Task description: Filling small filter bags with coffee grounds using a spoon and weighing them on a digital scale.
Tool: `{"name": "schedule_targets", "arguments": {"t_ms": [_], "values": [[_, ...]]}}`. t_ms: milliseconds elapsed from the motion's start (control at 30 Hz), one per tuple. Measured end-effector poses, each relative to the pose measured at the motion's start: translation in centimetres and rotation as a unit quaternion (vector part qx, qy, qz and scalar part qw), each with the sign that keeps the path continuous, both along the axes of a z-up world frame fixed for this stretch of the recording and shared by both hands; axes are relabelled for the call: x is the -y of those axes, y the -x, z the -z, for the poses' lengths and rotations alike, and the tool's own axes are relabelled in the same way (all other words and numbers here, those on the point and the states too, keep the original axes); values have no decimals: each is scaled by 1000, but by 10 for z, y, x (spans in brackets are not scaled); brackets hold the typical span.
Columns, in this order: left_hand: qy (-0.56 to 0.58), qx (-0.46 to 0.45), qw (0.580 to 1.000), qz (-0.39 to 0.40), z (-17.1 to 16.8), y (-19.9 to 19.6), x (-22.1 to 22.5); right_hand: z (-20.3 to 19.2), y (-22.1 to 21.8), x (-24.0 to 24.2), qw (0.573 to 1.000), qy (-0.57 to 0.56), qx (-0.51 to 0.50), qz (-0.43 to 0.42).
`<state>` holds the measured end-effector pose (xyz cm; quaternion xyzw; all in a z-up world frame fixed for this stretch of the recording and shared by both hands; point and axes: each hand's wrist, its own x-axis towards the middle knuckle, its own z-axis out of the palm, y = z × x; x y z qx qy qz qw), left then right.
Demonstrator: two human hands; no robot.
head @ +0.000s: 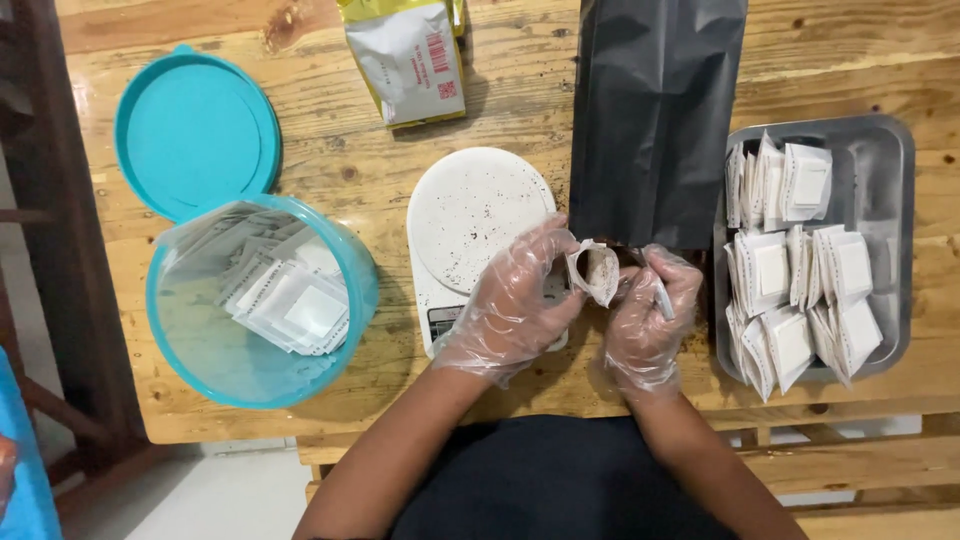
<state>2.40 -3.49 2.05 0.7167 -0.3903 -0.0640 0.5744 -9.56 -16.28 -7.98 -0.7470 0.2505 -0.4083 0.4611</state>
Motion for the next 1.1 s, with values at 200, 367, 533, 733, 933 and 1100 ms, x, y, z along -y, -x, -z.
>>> {"name": "schedule_targets", "arguments": {"t_ms": [200,367,533,733,933,1100], "values": [[-14,-17,1000,6,7,2,5,-13,-3,-5,998,-63,-1,-5],[-51,-49,997,15,-2,0,4,-10,7,2,987,-154,-31,-25],[-53,-54,997,13,4,1,1,-63,-6,-16,953,-304,16,11],[-30,-34,999,10,11,7,-7,-65,7,-12,931,-359,56,20],[9,20,1000,-4,13,13,-18,-63,26,-12,924,-376,64,22],[26,56,998,-17,14,17,-26,-65,38,-14,924,-374,77,21]]}}
